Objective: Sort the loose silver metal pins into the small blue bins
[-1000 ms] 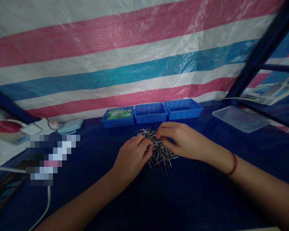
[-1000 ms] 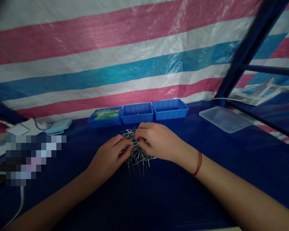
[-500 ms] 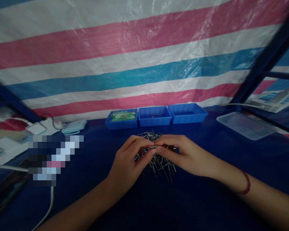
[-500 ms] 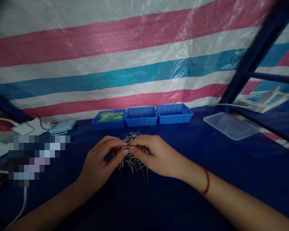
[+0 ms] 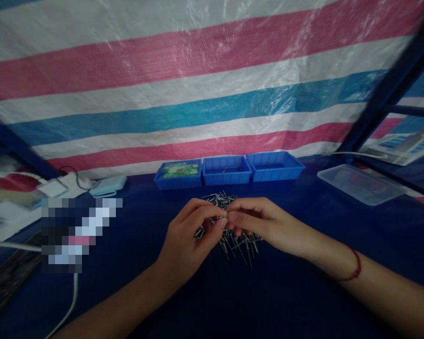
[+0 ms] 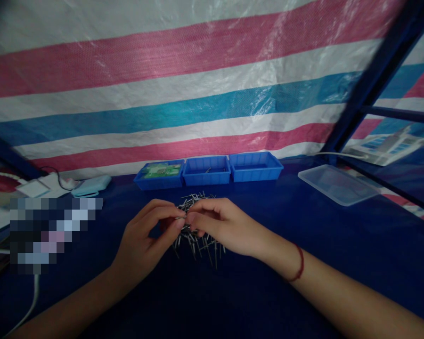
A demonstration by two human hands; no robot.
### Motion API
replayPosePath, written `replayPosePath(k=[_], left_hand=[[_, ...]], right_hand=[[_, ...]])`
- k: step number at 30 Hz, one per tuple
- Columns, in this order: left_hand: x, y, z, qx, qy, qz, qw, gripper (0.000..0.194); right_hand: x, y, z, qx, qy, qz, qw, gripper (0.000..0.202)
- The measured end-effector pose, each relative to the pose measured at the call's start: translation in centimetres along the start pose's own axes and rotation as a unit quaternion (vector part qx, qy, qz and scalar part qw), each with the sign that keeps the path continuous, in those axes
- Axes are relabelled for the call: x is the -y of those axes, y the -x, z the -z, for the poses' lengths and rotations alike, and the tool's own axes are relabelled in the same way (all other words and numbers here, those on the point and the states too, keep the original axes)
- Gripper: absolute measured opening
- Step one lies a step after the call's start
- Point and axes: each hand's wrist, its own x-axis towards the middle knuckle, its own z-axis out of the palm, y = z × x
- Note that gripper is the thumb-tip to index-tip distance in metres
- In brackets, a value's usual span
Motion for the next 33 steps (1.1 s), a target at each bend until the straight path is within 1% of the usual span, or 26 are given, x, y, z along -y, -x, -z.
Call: replayPosePath(k=[5,9,14,17,24,27,29,31,33], left_hand=[[0.2,-0.1,-0.1,-0.011,-0.016,0.014,1.000,0.012],[0.6,-0.2,-0.3,-0.008,-0.029,0.033,0.999,0.011],[1.0,-0.2,-0.5,0.000,-0.030,0.045,0.999,0.010],[1.2,-0.1,-0.5,0.017,-0.037,0.045,0.998,0.011],[1.6,0.1,-0.8,0.041,-0.041,0.031,0.998,0.013],[1.7,0.1,-0.9,0.064,-0.036,0.027,0.997,0.015],[1.7,0.1,-0.9,0.085,-0.032,0.027,0.995,0.017],[1.6,0.1,-0.9,0.101,-0.028,0.031,0.994,0.018],[1.4,0.1,-0.8,0.104,-0.023,0.033,0.994,0.018]], right_hand=[[-0.1,0.0,0.0,-0.046,0.007,0.008,0.999,0.011],[-0.5,-0.1,0.0,-0.086,0.024,0.037,0.995,0.011],[-0.5,0.0,-0.2,-0.125,0.088,0.067,0.986,0.012],[-0.4,0.1,-0.3,-0.136,0.116,0.083,0.980,0.011],[-0.4,0.3,-0.6,-0.136,0.167,0.130,0.968,0.010],[-0.3,0.4,-0.5,-0.135,0.214,0.149,0.956,0.007],[-0.1,0.5,-0.5,-0.134,0.254,0.168,0.943,0.004],[0.0,0.6,-0.4,-0.131,0.304,0.188,0.925,0.004],[0.0,0.7,-0.3,-0.122,0.363,0.198,0.902,0.004]])
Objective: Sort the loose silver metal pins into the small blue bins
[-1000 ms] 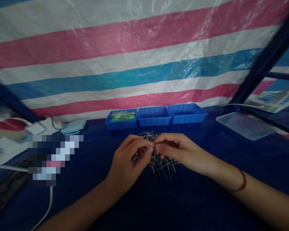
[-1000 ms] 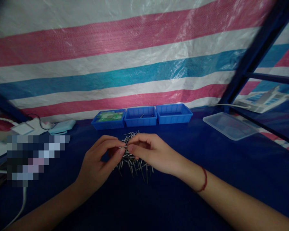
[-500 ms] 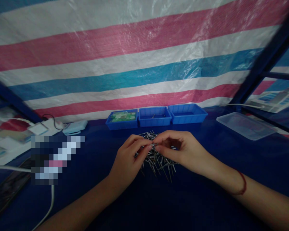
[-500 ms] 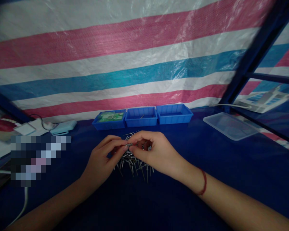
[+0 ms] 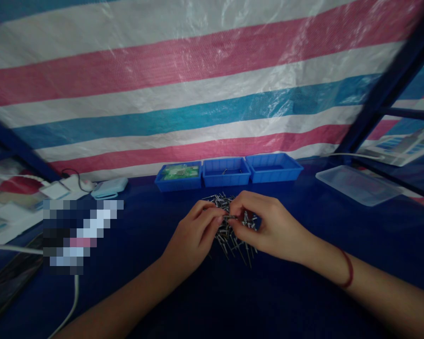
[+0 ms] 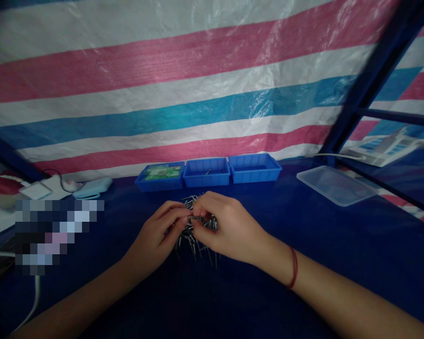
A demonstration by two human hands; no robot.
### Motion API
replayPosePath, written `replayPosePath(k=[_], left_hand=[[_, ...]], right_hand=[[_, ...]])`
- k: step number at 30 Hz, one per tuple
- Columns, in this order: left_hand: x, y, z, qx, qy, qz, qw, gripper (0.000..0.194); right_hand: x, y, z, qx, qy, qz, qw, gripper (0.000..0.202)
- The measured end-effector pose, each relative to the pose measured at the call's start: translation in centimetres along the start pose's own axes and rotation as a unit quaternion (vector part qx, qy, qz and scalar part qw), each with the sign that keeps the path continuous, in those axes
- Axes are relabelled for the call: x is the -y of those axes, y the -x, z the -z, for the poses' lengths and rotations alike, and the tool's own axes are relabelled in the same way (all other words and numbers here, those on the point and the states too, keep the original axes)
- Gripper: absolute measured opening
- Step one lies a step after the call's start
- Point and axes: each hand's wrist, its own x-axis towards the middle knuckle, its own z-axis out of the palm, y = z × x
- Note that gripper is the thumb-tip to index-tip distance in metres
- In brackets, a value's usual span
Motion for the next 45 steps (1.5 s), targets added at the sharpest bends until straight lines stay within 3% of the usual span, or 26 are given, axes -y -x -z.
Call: replayPosePath(k=[4,7,10,13,16,21,27,33,40,45], left_hand=[[-0.3,0.1,0.1,-0.025,0.012,0.037,0.999,0.012],[-0.1,0.1,0.0,-0.053,0.027,0.052,0.997,0.023],[0.7,-0.2,-0.2,-0.062,0.023,0.041,0.997,0.035],[1.8,-0.4,-0.2,-0.058,-0.008,0.040,0.997,0.040],[2.5,-0.7,0.0,-0.059,-0.034,0.041,0.997,0.045],[2.4,-0.9,0.6,0.002,-0.079,-0.009,0.997,0.021],[1.4,-0.6,0.2,0.078,-0.121,-0.039,0.989,0.015],[0.9,-0.8,-1.1,0.078,-0.161,-0.031,0.983,0.020],[0.6,-1.1,-1.5,0.090,-0.232,-0.065,0.966,0.009],[-0.4,-1.7,-0.8,0.077,-0.270,-0.083,0.956,0.011]], right_hand=[[-0.8,-0.5,0.4,0.016,0.085,0.020,0.996,0.011],[-2.6,-2.2,1.1,-0.065,0.150,-0.012,0.986,0.016],[-5.4,-4.6,1.8,-0.127,0.250,-0.069,0.957,0.019],[-8.1,-6.5,1.9,-0.127,0.276,-0.089,0.949,0.021],[-9.2,-6.7,1.4,-0.112,0.289,-0.100,0.945,0.022],[-7.5,-3.7,1.3,-0.079,0.280,-0.089,0.953,0.026],[-6.3,-0.1,1.8,-0.030,0.209,-0.100,0.972,0.023],[-6.2,0.0,1.3,-0.023,0.139,-0.089,0.986,0.020],[-3.8,0.8,1.4,-0.001,0.100,-0.053,0.994,0.018],[-2.8,1.4,0.5,-0.008,0.001,-0.094,0.996,0.012]])
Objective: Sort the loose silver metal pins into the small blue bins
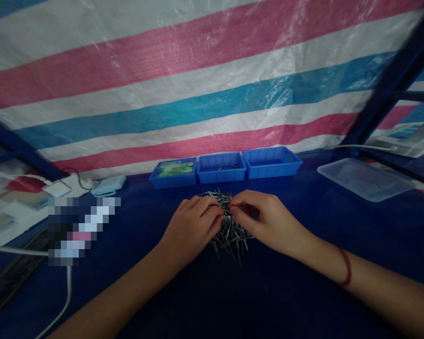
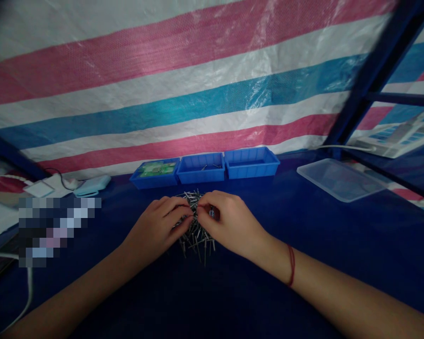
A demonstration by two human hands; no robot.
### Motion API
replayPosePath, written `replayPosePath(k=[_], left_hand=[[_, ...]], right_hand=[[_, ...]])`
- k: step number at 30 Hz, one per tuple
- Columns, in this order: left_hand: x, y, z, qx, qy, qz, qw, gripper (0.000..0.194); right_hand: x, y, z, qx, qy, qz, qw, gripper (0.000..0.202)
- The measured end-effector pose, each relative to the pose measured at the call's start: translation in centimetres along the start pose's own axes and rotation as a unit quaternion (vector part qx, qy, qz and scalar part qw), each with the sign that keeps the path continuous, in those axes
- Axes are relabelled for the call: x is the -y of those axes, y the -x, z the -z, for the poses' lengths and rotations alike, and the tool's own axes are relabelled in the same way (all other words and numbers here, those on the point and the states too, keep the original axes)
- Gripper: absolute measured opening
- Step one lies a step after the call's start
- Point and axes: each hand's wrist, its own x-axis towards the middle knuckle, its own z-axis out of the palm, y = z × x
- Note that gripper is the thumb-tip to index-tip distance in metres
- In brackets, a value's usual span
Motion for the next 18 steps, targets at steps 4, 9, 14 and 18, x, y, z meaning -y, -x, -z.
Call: replayPosePath(k=[4,9,14,18], left_hand=[[-0.3,-0.8,1.5,-0.049,0.016,-0.008,0.999,0.011],[-1.0,-1.3,2.1,-0.112,0.112,0.008,0.987,0.009],[-1.3,-0.5,1.4,-0.131,0.259,0.084,0.953,0.012],[-1.4,0.1,1.5,-0.127,0.319,0.092,0.935,0.007]], right_hand=[[0.3,-0.1,-0.3,-0.015,-0.076,-0.041,0.996,0.014],[1.2,-0.2,-0.1,0.078,-0.310,-0.139,0.937,0.025],[1.8,0.3,-0.3,0.104,-0.439,-0.196,0.871,0.030],[2.0,0.4,-0.3,0.123,-0.435,-0.162,0.877,0.028]])
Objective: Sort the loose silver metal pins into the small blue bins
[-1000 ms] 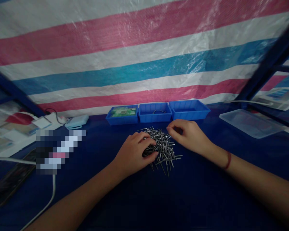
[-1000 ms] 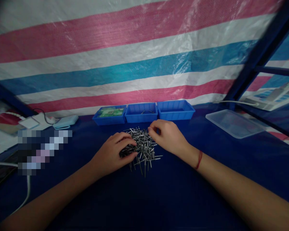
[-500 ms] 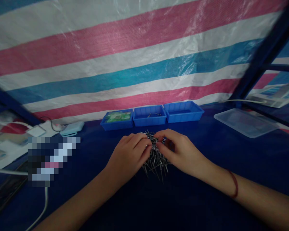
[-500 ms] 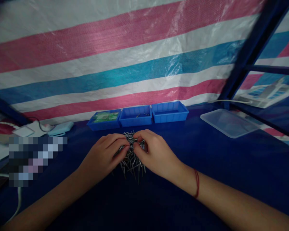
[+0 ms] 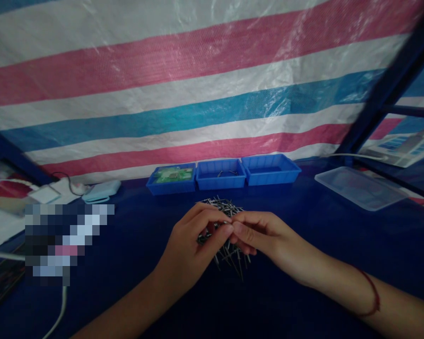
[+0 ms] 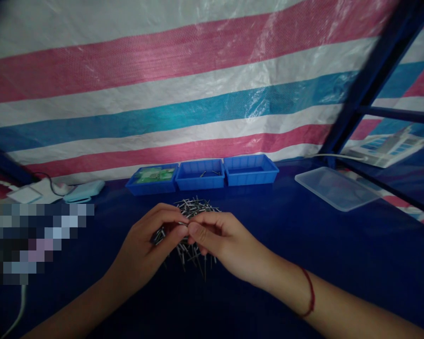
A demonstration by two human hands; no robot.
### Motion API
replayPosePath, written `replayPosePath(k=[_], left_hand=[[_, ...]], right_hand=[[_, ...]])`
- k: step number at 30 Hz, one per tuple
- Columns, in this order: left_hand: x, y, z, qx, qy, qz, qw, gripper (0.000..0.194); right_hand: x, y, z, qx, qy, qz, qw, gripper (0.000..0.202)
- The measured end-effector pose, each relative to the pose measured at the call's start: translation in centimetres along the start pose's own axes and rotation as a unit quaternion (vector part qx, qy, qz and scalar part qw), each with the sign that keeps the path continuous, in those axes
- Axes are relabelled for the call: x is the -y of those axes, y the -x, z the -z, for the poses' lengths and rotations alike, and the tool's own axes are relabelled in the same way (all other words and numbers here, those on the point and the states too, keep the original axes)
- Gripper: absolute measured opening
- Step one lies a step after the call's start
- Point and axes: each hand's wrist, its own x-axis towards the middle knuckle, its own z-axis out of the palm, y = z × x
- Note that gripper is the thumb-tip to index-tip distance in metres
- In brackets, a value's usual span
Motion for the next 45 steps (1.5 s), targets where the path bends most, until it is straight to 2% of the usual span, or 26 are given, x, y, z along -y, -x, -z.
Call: replayPosePath(k=[7,15,19,25,35,39,43,45], left_hand=[[-0.4,0.1,0.4,-0.045,-0.015,-0.021,0.999,0.011],[-0.2,0.4,0.1,-0.060,-0.049,-0.002,0.997,0.009],[0.3,0.4,-0.1,-0.051,-0.065,-0.006,0.997,0.008],[0.8,0.3,-0.3,-0.018,-0.077,0.007,0.997,0.007],[1.3,0.4,-0.5,0.014,-0.092,-0.019,0.995,0.012],[1.7,0.4,-0.6,0.038,-0.102,-0.018,0.994,0.012],[1.8,0.2,-0.2,0.045,-0.102,-0.026,0.993,0.015],[1.8,0.0,0.0,0.037,-0.103,-0.022,0.994,0.017]], right_hand=[[-0.2,0.3,-0.6,-0.041,-0.055,-0.050,0.996,0.028],[-0.2,-0.1,-0.1,-0.097,-0.042,-0.020,0.994,0.018],[0.0,-0.1,0.1,-0.114,-0.010,0.013,0.993,0.017],[0.5,0.0,0.0,-0.087,0.031,0.086,0.992,0.009],[0.1,0.2,-0.1,-0.090,0.103,0.081,0.987,0.012],[0.0,0.1,0.2,-0.103,0.215,0.142,0.961,0.009],[0.1,0.1,0.8,-0.115,0.351,0.209,0.905,0.001],[0.2,-0.2,1.3,-0.123,0.402,0.226,0.879,0.005]])
